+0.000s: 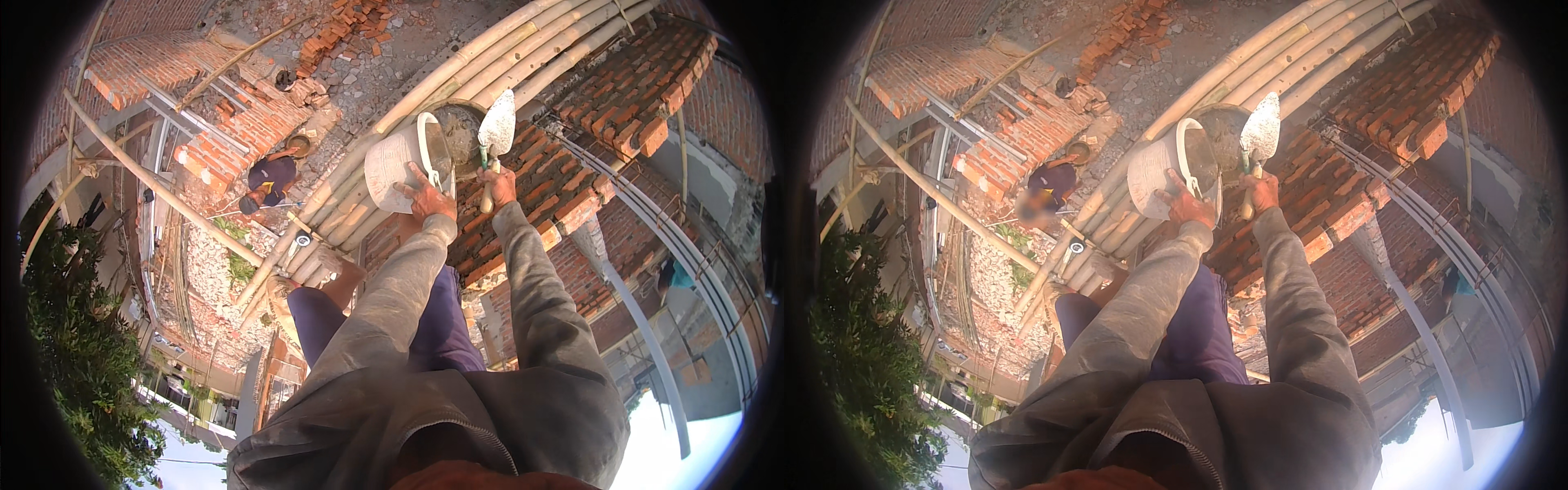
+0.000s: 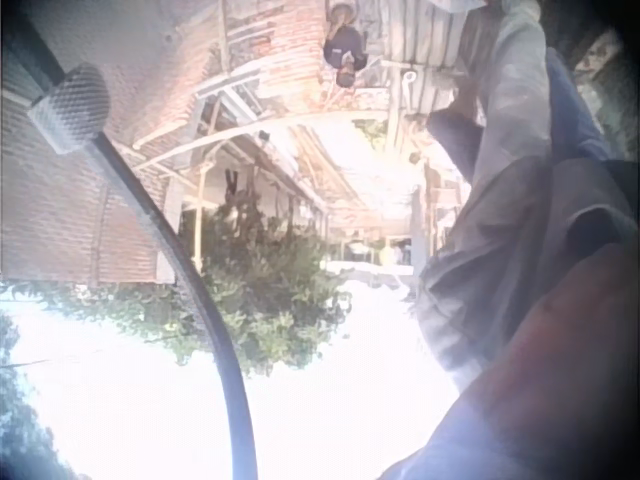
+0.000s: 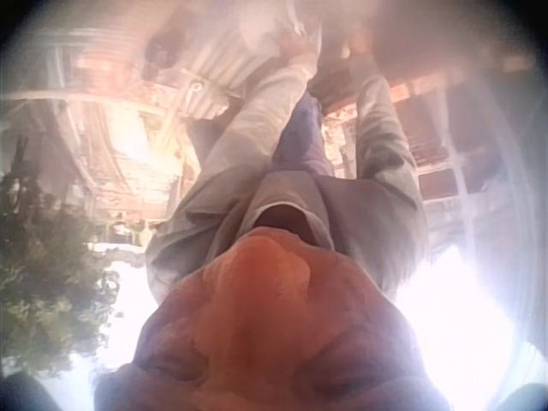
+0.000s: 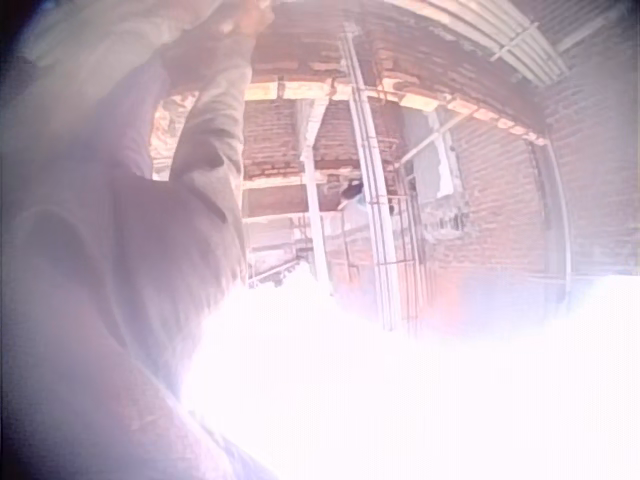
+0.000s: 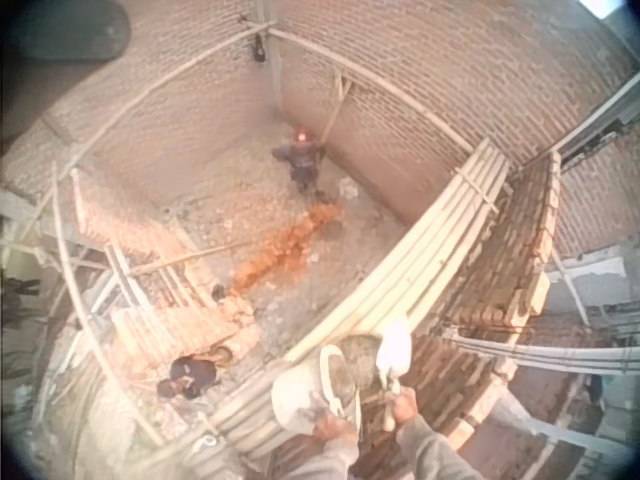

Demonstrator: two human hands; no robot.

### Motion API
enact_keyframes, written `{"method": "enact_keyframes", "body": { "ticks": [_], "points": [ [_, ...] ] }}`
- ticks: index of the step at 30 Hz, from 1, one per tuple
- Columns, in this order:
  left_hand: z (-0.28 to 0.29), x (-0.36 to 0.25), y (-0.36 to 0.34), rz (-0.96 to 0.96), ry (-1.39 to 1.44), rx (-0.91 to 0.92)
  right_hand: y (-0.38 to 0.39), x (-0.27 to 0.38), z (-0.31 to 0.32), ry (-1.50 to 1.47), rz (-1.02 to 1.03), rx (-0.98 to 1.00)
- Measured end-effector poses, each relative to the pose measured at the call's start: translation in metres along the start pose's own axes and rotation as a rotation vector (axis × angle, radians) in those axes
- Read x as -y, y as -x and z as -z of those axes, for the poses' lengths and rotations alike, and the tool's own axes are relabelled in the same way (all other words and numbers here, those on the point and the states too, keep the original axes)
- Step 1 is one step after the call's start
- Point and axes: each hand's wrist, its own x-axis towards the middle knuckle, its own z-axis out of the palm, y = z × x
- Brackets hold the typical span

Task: The person scoops mortar from a bucket using a trowel and applies it to red bricks on a bamboo scaffold. They place bricks onto the mortar, tap them into position, and scrape off excess mortar while building a brick wall.

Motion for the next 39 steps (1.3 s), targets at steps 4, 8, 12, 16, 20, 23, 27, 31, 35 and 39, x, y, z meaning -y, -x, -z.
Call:
{"method": "enact_keyframes", "body": {
  "ticks": [4, 8, 12, 16, 20, 23, 27, 31, 35, 39],
  "points": [
    [0.001, -0.001, 0.000, 0.024, 0.041, 0.066, 0.000, -0.002, 0.001, -0.032, 0.002, -0.018],
    [0.012, 0.010, -0.002, 0.002, 0.058, 0.039, -0.002, -0.004, -0.003, 0.078, -0.007, -0.042],
    [0.020, 0.039, -0.017, -0.023, 0.068, 0.014, -0.001, -0.006, -0.011, 0.005, -0.016, -0.031],
    [0.014, 0.105, -0.060, -0.113, 0.097, -0.033, 0.002, -0.008, -0.018, 0.018, -0.011, -0.058],
    [0.026, 0.203, -0.137, -0.115, 0.534, 0.039, 0.005, -0.005, -0.017, 0.044, 0.012, -0.097],
    [0.044, 0.275, -0.174, 0.130, 0.976, 0.086, 0.007, -0.002, -0.015, 0.090, 0.013, -0.079],
    [0.055, 0.343, -0.205, 0.432, 1.167, 0.025, 0.010, 0.004, -0.014, 0.052, -0.012, -0.068],
    [0.050, 0.386, -0.226, 0.368, 1.420, 0.013, 0.010, 0.010, -0.017, 0.125, -0.053, -0.073],
    [0.076, 0.426, -0.256, 0.487, 1.597, -0.079, 0.010, 0.013, -0.020, 0.197, -0.034, -0.054],
    [0.110, 0.466, -0.272, 0.529, 1.692, -0.240, 0.010, 0.015, -0.019, 0.155, -0.033, -0.009]
  ]
}}
